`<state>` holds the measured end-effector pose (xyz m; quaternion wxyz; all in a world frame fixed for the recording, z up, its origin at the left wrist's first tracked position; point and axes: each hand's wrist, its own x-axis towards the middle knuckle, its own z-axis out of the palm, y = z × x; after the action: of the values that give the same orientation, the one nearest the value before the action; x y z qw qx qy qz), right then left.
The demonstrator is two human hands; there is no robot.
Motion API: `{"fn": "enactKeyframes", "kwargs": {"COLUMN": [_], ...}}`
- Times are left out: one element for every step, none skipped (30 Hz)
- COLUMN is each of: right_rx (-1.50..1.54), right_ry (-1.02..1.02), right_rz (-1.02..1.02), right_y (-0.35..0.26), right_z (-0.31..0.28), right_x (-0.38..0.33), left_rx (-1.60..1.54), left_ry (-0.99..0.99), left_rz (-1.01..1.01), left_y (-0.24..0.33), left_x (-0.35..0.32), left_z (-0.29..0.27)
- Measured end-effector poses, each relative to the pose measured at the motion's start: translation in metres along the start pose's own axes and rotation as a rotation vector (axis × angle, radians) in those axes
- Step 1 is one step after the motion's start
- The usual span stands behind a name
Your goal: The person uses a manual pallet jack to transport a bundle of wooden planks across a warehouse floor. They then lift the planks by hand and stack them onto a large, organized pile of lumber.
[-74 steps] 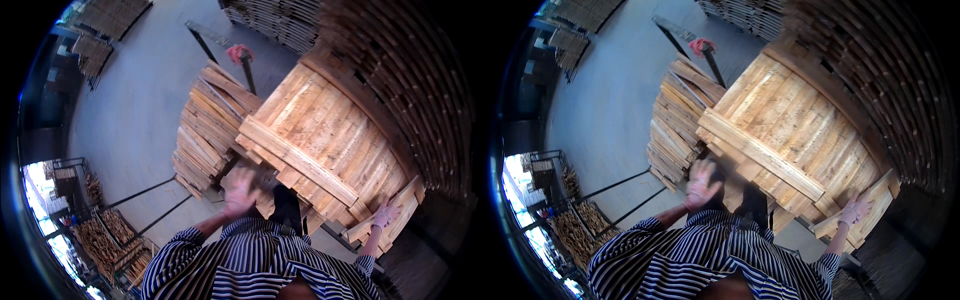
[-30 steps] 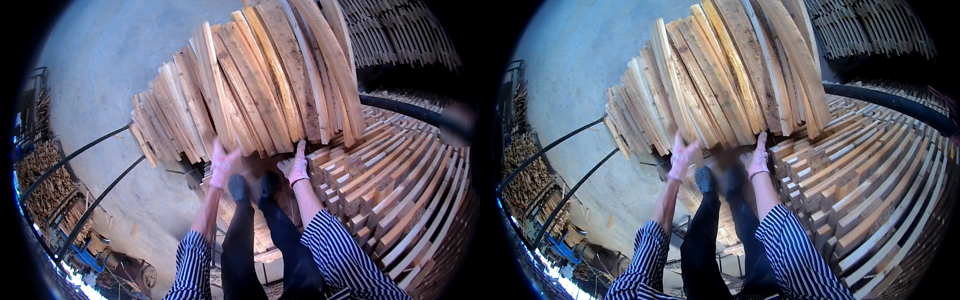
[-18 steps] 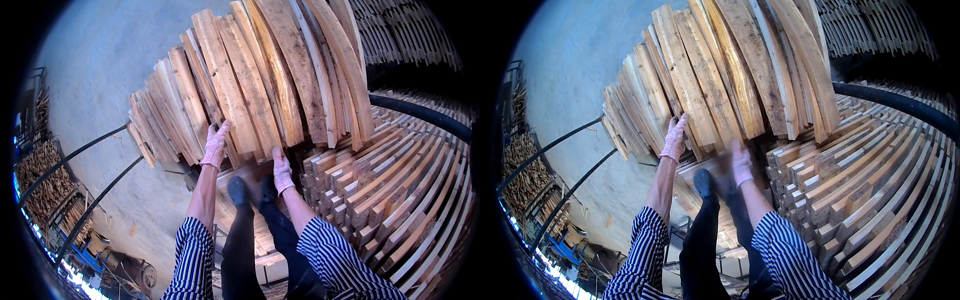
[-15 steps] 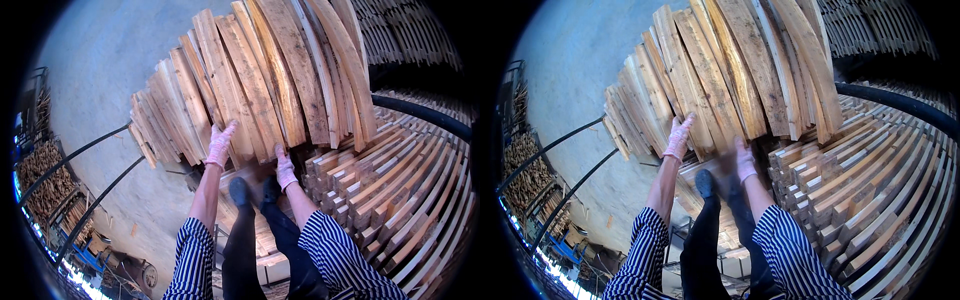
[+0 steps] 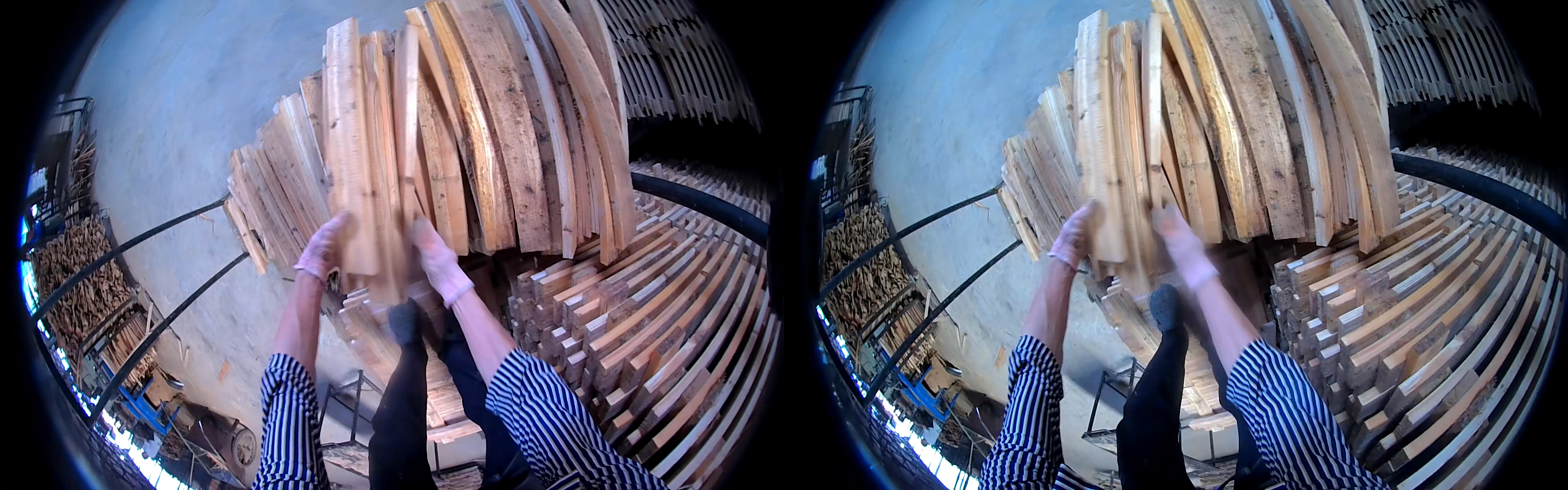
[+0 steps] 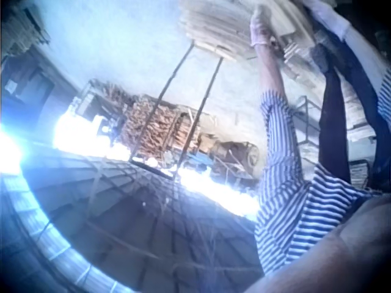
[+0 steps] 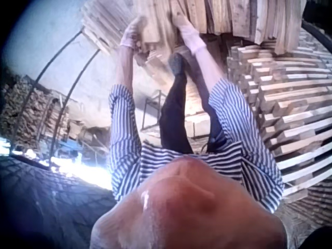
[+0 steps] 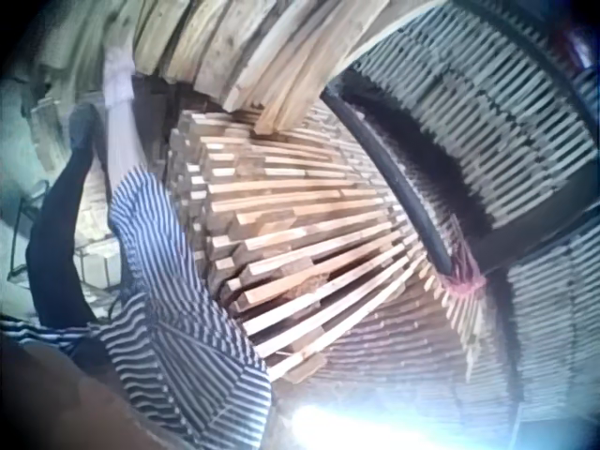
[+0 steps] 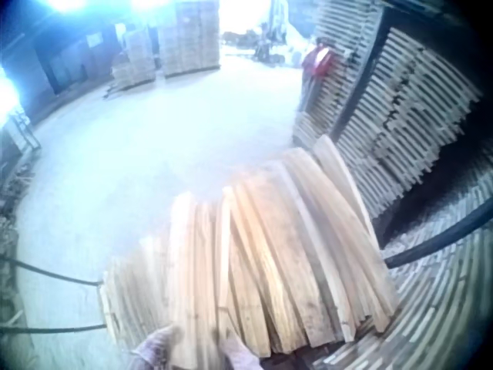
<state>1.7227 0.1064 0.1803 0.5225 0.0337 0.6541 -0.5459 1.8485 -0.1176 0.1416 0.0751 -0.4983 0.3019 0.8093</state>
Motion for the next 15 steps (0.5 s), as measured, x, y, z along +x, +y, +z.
{"fn": "enactKeyframes", "kwargs": {"right_rx": [-0.152, -0.555, -0.563, -0.571, -0.578, -0.569, -0.556, -0.539, -0.496, -0.457, -0.211, 0.043, 0.672, 0.573, 0.471], "right_ry": [0.097, 0.098, 0.123, 0.137, 0.148, 0.117, 0.089, 0.072, -0.002, -0.126, -0.069, -0.059, -0.108, -0.131, -0.177], "right_rz": [0.055, 0.278, 0.254, 0.239, 0.221, 0.214, 0.207, 0.187, 0.158, 0.117, 0.112, 0.089, 0.289, 0.277, 0.268], "right_y": [-0.02, -0.049, -0.056, -0.056, -0.055, -0.06, -0.075, -0.089, -0.096, -0.102, -0.083, -0.07, -0.083, -0.082, -0.073], "right_z": [0.004, 0.014, 0.011, 0.006, 0.002, -0.001, -0.002, -0.006, -0.003, 0.011, -0.024, -0.037, -0.021, -0.025, -0.024], "right_x": [0.011, 0.018, 0.018, 0.01, 0.001, -0.018, -0.042, -0.063, -0.086, -0.108, -0.119, -0.127, -0.137, -0.142, -0.143], "left_rx": [0.086, -0.033, -0.036, -0.043, -0.066, -0.091, -0.112, -0.09, -0.137, -0.191, -0.235, -0.257, -0.24, -0.176, -0.179], "left_ry": [0.05, -0.04, -0.062, -0.071, -0.054, -0.033, -0.014, 0.0, 0.001, 0.087, -0.062, -0.131, -0.079, -0.059, -0.034], "left_rz": [0.07, 0.0, 0.027, 0.049, 0.072, 0.083, 0.094, 0.091, 0.056, 0.033, -0.02, -0.035, -0.094, -0.204, -0.207], "left_y": [-0.007, -0.007, -0.007, -0.012, -0.014, -0.015, -0.018, -0.025, -0.037, -0.066, -0.066, -0.064, -0.072, -0.067, -0.068], "left_x": [-0.002, -0.007, -0.009, -0.019, -0.029, -0.05, -0.068, -0.086, -0.103, -0.129, -0.151, -0.181, -0.207, -0.227, -0.243], "left_z": [0.027, 0.025, 0.036, 0.045, 0.051, 0.063, 0.071, 0.077, 0.062, 0.023, 0.065, 0.088, 0.089, 0.112, 0.123]}}
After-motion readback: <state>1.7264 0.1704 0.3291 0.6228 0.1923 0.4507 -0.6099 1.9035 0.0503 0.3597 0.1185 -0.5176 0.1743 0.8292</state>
